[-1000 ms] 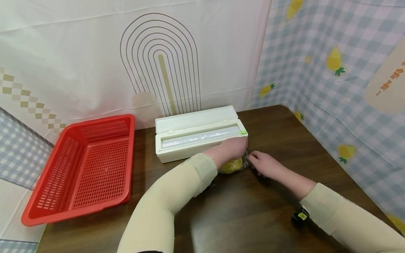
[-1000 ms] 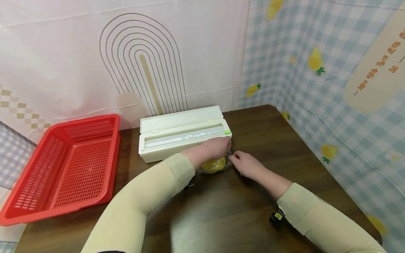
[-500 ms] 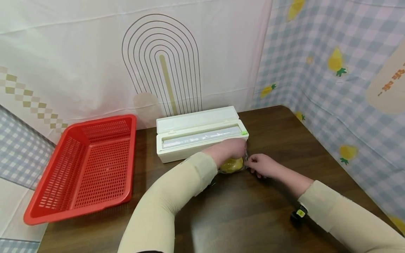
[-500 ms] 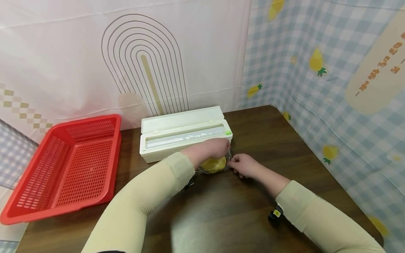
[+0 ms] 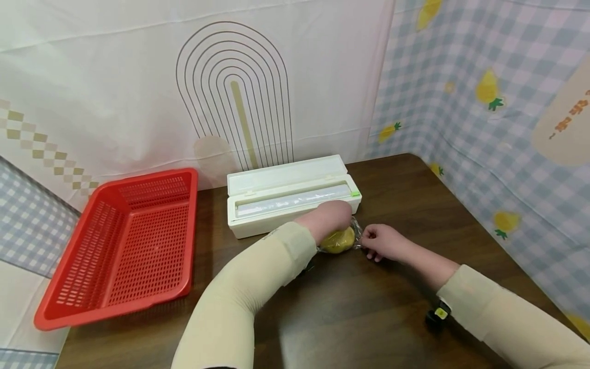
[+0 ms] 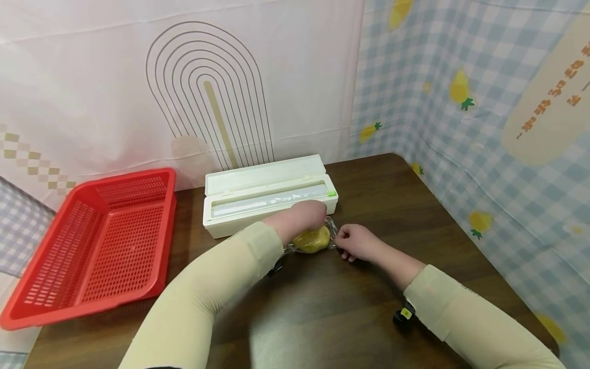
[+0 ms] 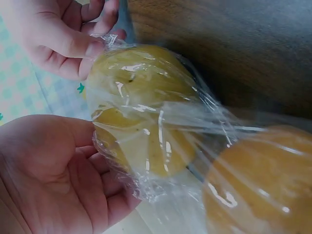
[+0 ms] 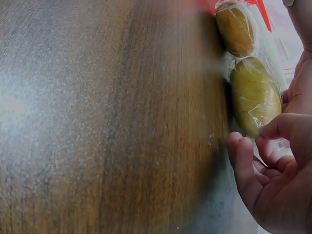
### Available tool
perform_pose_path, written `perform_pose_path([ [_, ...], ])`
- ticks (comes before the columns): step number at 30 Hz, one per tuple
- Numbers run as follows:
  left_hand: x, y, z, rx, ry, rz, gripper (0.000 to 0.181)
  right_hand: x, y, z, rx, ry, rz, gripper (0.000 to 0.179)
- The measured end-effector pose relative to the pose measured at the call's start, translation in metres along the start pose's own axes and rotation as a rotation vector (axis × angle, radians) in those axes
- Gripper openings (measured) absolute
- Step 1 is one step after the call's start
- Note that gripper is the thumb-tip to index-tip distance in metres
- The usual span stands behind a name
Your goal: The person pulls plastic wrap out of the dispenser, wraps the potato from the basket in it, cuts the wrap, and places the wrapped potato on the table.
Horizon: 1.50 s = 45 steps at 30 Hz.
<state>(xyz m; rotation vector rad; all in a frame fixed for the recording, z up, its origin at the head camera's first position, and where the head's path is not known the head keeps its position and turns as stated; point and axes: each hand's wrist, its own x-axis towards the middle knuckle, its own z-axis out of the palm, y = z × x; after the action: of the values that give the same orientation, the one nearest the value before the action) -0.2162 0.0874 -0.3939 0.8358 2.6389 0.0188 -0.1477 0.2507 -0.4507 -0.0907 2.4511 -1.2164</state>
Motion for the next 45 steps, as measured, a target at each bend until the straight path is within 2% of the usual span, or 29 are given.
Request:
perform_pose_path([
  [5,0.002,-0.001,0.001,0.022,0.030,0.036,0.008,-0.002,-0.002,0.001,0.046,0.020,-0.010,0.014],
  [8,0.001,-0.001,0.000,0.009,0.009,0.052,0.008,-0.002,-0.004,0.001,0.068,0.042,0.003,0.014],
  [13,-0.004,0.000,-0.005,-0.073,-0.065,0.050,0.018,-0.003,-0.007,0.004,0.111,0.069,0.005,0.008],
  [15,-0.006,0.000,-0.007,-0.066,-0.077,0.059,0.020,-0.003,-0.007,0.005,0.112,0.085,-0.002,0.005],
  [18,-0.008,-0.002,-0.008,-0.034,-0.044,0.072,0.013,-0.005,-0.007,0.008,0.093,0.124,-0.007,0.008],
  [24,-0.010,-0.003,-0.006,-0.007,0.086,0.061,0.010,-0.006,-0.009,0.010,0.067,0.153,-0.004,0.036],
  [29,-0.012,-0.002,-0.002,0.065,0.173,0.051,0.014,-0.010,-0.011,0.010,-0.074,0.178,-0.056,0.036],
  [32,-0.016,-0.002,0.000,0.069,0.199,0.040,0.012,-0.014,-0.014,0.010,-0.184,0.221,-0.101,0.035],
  [37,-0.024,-0.003,0.000,0.039,0.196,0.013,0.007,-0.021,-0.019,0.014,-0.327,0.246,-0.147,0.037],
  [41,-0.029,-0.003,0.000,-0.025,0.183,-0.011,0.007,-0.024,-0.020,0.021,-0.449,0.249,-0.253,0.044],
  [45,-0.031,-0.005,0.005,-0.078,0.171,-0.025,0.008,-0.027,-0.021,0.028,-0.550,0.192,-0.332,0.056],
])
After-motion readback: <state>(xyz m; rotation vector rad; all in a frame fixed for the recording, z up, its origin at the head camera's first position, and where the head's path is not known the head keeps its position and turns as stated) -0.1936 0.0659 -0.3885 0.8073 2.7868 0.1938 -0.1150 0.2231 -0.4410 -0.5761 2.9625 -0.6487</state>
